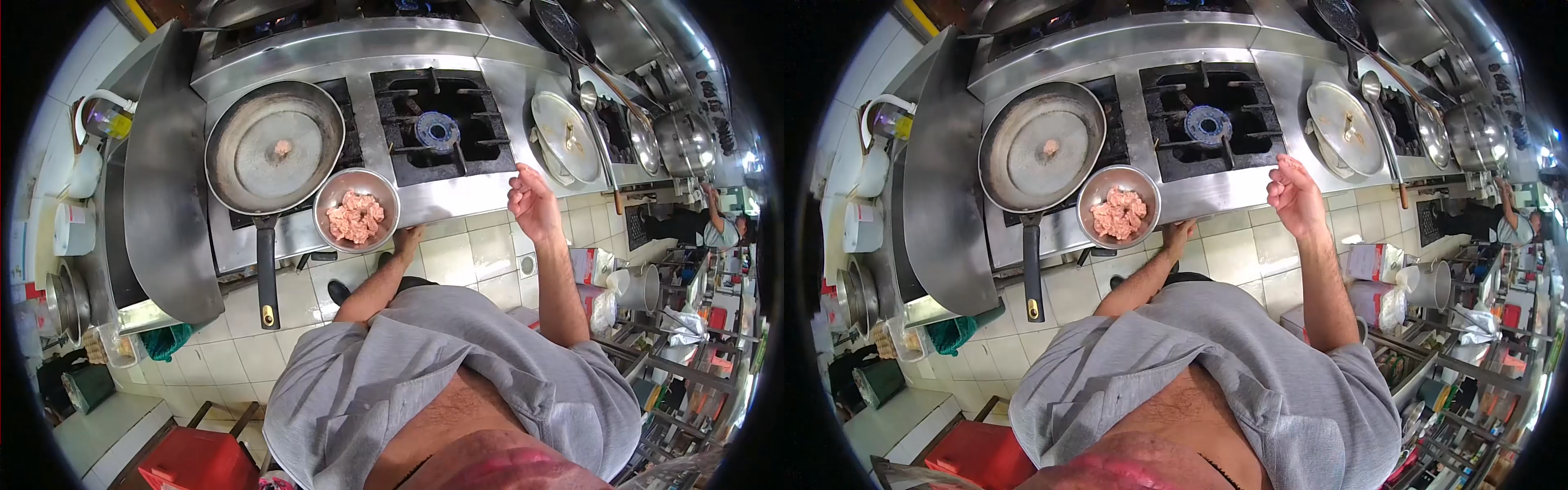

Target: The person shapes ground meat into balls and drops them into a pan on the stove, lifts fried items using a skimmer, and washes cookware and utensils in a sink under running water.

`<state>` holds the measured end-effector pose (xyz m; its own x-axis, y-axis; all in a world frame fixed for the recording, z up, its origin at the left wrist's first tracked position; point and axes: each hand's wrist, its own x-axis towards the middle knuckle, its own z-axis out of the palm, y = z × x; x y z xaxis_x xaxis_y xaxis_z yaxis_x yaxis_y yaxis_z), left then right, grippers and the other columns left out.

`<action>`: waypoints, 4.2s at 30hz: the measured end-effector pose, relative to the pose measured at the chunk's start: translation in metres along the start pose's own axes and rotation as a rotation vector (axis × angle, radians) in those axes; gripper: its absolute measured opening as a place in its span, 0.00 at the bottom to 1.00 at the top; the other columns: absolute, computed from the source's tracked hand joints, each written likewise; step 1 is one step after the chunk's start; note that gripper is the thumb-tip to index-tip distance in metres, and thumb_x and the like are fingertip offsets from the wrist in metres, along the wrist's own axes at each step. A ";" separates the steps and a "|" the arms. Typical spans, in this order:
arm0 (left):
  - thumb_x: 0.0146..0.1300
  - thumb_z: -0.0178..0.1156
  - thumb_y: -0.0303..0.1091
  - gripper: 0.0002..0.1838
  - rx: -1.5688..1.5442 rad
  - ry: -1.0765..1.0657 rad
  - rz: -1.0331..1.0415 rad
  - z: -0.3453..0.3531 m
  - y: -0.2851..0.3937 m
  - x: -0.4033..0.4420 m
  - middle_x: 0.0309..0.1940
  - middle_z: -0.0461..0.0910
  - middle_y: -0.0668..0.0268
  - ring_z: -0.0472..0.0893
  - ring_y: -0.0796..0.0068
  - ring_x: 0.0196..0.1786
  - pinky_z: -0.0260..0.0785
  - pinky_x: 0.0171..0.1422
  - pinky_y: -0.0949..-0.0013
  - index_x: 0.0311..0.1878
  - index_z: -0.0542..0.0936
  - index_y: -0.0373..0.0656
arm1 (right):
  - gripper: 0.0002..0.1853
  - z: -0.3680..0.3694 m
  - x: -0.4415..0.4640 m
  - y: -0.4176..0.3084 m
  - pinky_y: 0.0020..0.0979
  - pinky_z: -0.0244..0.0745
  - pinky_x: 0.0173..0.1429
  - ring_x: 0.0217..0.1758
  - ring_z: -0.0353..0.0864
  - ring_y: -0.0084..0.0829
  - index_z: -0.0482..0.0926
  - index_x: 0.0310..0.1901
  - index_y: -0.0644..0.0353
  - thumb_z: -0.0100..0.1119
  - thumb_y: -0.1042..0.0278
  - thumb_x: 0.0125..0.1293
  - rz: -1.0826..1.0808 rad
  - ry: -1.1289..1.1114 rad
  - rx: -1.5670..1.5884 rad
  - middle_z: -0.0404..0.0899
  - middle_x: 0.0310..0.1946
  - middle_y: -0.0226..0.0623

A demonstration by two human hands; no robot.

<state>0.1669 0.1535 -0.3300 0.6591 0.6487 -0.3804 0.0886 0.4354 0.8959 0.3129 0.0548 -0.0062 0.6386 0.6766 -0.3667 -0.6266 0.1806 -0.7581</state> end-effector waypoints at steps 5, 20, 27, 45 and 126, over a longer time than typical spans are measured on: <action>0.51 0.62 0.39 0.16 0.331 0.142 0.290 0.006 -0.017 0.010 0.34 0.80 0.59 0.78 0.59 0.37 0.66 0.46 0.61 0.38 0.78 0.37 | 0.06 0.004 0.000 0.006 0.23 0.62 0.21 0.20 0.72 0.23 0.72 0.41 0.54 0.53 0.68 0.62 0.017 0.017 -0.015 0.75 0.23 0.30; 0.55 0.60 0.34 0.10 0.552 -0.093 0.142 -0.037 -0.034 -0.002 0.29 0.78 0.63 0.77 0.72 0.29 0.69 0.32 0.70 0.35 0.73 0.38 | 0.06 0.015 0.012 0.016 0.21 0.48 0.19 0.15 0.52 0.16 0.71 0.36 0.51 0.54 0.62 0.62 0.013 -0.091 0.091 0.54 0.15 0.20; 0.65 0.46 0.49 0.18 -0.418 0.440 -0.139 -0.116 0.116 -0.135 0.29 0.71 0.65 0.75 0.75 0.27 0.69 0.30 0.72 0.42 0.68 0.42 | 0.17 0.054 0.055 0.025 0.20 0.42 0.15 0.11 0.45 0.15 0.61 0.21 0.49 0.51 0.56 0.65 0.005 -0.139 -0.190 0.49 0.12 0.19; 0.46 0.51 0.16 0.31 -0.193 0.113 0.069 -0.129 0.234 -0.153 0.46 0.72 0.60 0.76 0.69 0.44 0.78 0.39 0.67 0.58 0.61 0.39 | 0.21 0.264 0.227 0.215 0.40 0.70 0.48 0.45 0.75 0.47 0.75 0.47 0.60 0.60 0.60 0.50 -0.563 -0.902 -1.683 0.74 0.43 0.53; 0.68 0.42 0.44 0.27 -0.476 0.388 0.460 -0.189 0.292 -0.187 0.59 0.63 0.57 0.66 0.66 0.60 0.61 0.63 0.61 0.63 0.55 0.37 | 0.24 0.228 0.064 0.088 0.23 0.59 0.23 0.23 0.67 0.26 0.72 0.38 0.61 0.42 0.43 0.64 0.296 -0.585 0.105 0.70 0.24 0.36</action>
<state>-0.0714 0.2773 -0.0406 0.2349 0.9640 -0.1248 -0.5206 0.2332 0.8213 0.1964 0.2763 0.0262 0.1039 0.9789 -0.1758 -0.7976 -0.0236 -0.6027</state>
